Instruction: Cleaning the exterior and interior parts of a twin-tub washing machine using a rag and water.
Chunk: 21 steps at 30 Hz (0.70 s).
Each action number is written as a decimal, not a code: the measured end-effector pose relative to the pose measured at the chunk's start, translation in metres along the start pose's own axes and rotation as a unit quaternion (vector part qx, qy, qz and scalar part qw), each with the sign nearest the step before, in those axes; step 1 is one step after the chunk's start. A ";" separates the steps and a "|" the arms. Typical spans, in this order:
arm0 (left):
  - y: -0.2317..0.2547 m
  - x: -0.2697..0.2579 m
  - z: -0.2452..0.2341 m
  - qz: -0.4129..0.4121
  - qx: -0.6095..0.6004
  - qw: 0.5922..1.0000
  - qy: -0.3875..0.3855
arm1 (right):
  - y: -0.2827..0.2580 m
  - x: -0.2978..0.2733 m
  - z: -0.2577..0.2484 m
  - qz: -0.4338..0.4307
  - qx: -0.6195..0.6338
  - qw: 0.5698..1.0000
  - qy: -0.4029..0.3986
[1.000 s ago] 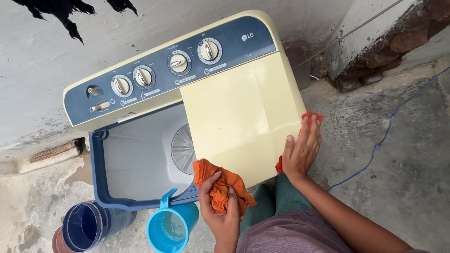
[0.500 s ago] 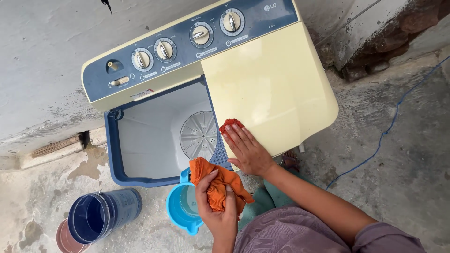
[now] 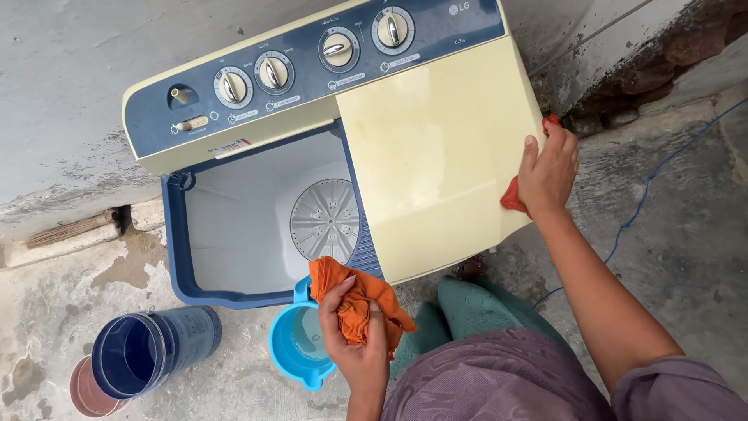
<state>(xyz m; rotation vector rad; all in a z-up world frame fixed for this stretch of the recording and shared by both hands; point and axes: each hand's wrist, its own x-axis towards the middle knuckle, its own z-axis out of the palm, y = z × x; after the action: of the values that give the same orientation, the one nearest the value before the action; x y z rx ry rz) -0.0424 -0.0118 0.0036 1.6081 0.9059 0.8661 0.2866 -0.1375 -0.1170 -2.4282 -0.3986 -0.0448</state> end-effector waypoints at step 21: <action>0.009 0.016 0.030 -0.008 -0.042 0.998 -0.054 | 0.031 -0.030 0.012 0.076 -0.026 0.987 0.143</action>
<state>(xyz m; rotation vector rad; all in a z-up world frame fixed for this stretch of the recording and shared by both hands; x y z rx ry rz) -0.0079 -0.0120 0.0080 1.5562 0.7957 0.7883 0.2667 -0.1609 -0.1495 -2.4485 -0.0840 -0.3354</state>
